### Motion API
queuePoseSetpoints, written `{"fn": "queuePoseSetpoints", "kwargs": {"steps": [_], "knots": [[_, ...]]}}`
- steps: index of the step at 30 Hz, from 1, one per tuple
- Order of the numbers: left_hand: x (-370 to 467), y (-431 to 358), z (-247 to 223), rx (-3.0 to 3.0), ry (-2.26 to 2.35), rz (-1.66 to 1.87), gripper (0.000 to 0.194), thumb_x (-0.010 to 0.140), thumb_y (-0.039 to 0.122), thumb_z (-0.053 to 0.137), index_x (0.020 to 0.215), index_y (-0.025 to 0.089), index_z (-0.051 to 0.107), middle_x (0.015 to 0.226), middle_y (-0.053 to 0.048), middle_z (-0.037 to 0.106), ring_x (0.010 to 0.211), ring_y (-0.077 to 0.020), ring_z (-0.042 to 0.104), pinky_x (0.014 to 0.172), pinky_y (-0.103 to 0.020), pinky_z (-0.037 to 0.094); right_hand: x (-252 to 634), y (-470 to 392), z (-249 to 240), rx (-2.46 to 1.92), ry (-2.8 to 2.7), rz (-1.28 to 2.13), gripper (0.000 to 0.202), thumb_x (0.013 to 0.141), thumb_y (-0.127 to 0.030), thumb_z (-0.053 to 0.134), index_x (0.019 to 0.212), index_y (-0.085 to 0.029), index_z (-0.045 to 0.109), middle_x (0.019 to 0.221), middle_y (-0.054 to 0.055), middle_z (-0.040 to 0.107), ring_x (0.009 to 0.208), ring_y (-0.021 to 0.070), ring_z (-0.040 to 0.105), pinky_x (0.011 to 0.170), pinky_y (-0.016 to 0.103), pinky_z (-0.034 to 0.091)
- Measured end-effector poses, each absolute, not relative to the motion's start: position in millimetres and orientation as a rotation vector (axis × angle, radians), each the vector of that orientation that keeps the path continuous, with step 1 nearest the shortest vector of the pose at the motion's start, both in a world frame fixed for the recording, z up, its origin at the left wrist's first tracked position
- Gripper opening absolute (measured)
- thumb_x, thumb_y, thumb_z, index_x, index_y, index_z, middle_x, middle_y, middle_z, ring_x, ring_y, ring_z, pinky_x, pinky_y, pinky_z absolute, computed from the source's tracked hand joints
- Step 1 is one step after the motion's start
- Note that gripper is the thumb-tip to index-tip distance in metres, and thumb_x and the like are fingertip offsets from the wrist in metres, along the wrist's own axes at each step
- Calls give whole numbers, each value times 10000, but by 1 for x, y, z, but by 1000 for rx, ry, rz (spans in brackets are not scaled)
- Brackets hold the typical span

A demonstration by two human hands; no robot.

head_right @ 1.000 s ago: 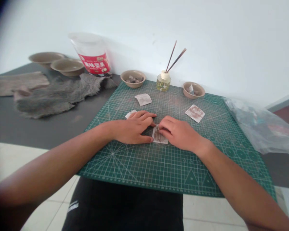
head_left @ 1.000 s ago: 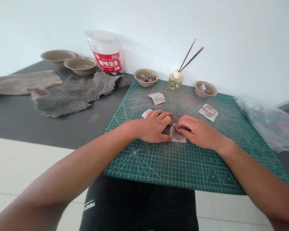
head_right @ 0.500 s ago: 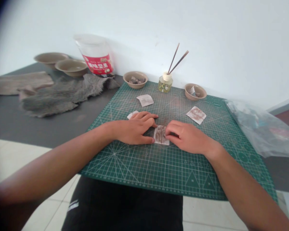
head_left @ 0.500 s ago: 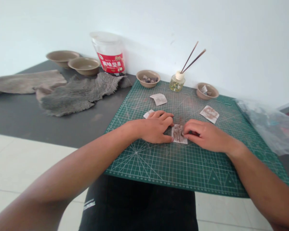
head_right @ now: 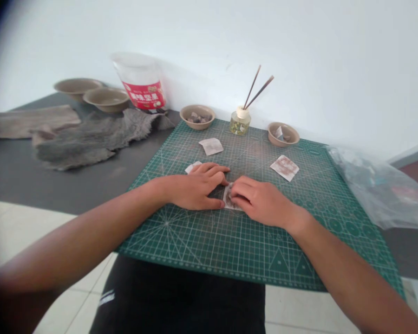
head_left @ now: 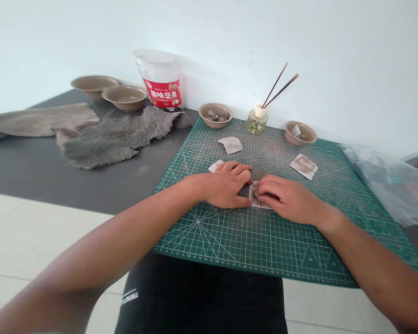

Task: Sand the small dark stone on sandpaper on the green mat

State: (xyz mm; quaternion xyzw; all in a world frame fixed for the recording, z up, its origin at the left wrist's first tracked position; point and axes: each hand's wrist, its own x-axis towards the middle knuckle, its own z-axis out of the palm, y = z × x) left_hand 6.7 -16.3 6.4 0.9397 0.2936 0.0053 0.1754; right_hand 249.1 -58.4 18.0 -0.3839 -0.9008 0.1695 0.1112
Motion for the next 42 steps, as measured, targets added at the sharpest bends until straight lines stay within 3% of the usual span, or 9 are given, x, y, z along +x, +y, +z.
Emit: {"fn": "queuePoseSetpoints", "kwargs": {"steps": [3, 6, 11, 16, 21, 26, 31, 37, 42], "knots": [[7, -16, 6, 2664, 852, 22, 568, 898, 634, 520, 1286, 220, 483, 1609, -117, 260, 1478, -368, 161, 1156, -545, 210, 250, -55, 19, -1246, -2610, 360, 80, 959, -242, 549, 953, -222, 627, 1020, 45, 659, 910, 197, 643, 806, 341, 480], [7, -17, 7, 2648, 848, 9, 560, 900, 636, 513, 1277, 223, 488, 1611, -113, 257, 1478, -367, 160, 1158, -541, 206, 253, -56, 21, -1199, -2660, 459, 48, 940, -242, 586, 936, -227, 632, 988, 31, 665, 862, 178, 640, 771, 319, 483], [7, -18, 8, 2663, 852, 4, 559, 898, 628, 521, 1279, 221, 488, 1610, -109, 260, 1478, -359, 158, 1163, -528, 200, 250, -59, 17, -1125, -2669, 398, 114, 970, -259, 534, 994, -233, 642, 1082, 49, 665, 919, 190, 650, 801, 324, 488], [7, -19, 10, 2645, 858, -7, 558, 898, 632, 517, 1279, 224, 490, 1609, -111, 262, 1478, -361, 164, 1162, -535, 202, 254, -55, 19, -1230, -2632, 422, 58, 938, -251, 583, 920, -224, 631, 954, 39, 664, 830, 187, 632, 754, 331, 484], [7, -18, 9, 2655, 848, -4, 569, 898, 635, 511, 1288, 221, 483, 1617, -110, 247, 1485, -354, 144, 1167, -520, 194, 249, -58, 18, -1167, -2612, 438, 79, 950, -235, 556, 966, -234, 633, 1043, 48, 670, 907, 196, 642, 793, 331, 485], [7, -18, 9, 2643, 862, -3, 557, 900, 628, 511, 1282, 223, 485, 1614, -103, 255, 1478, -364, 154, 1162, -531, 199, 251, -57, 20, -1287, -2615, 392, 60, 935, -244, 591, 900, -225, 635, 921, 27, 665, 840, 188, 636, 764, 328, 467], [7, -19, 10, 2652, 841, 0, 563, 902, 627, 516, 1282, 212, 486, 1613, -114, 254, 1476, -365, 162, 1166, -530, 195, 248, -60, 17, -1147, -2661, 441, 87, 969, -241, 539, 968, -229, 626, 1040, 40, 662, 937, 190, 638, 821, 328, 474], [7, -19, 12, 2637, 855, -12, 548, 905, 619, 514, 1278, 218, 490, 1614, -112, 251, 1478, -371, 157, 1164, -549, 192, 251, -56, 20, -1210, -2634, 484, 79, 952, -259, 573, 902, -226, 624, 936, 32, 663, 859, 186, 635, 780, 328, 479], [7, -19, 10, 2650, 843, 7, 573, 900, 637, 513, 1290, 219, 482, 1609, -113, 260, 1477, -365, 160, 1163, -535, 201, 247, -60, 18, -1149, -2641, 469, 103, 969, -269, 538, 964, -236, 636, 1023, 45, 668, 907, 195, 644, 804, 335, 494]]}}
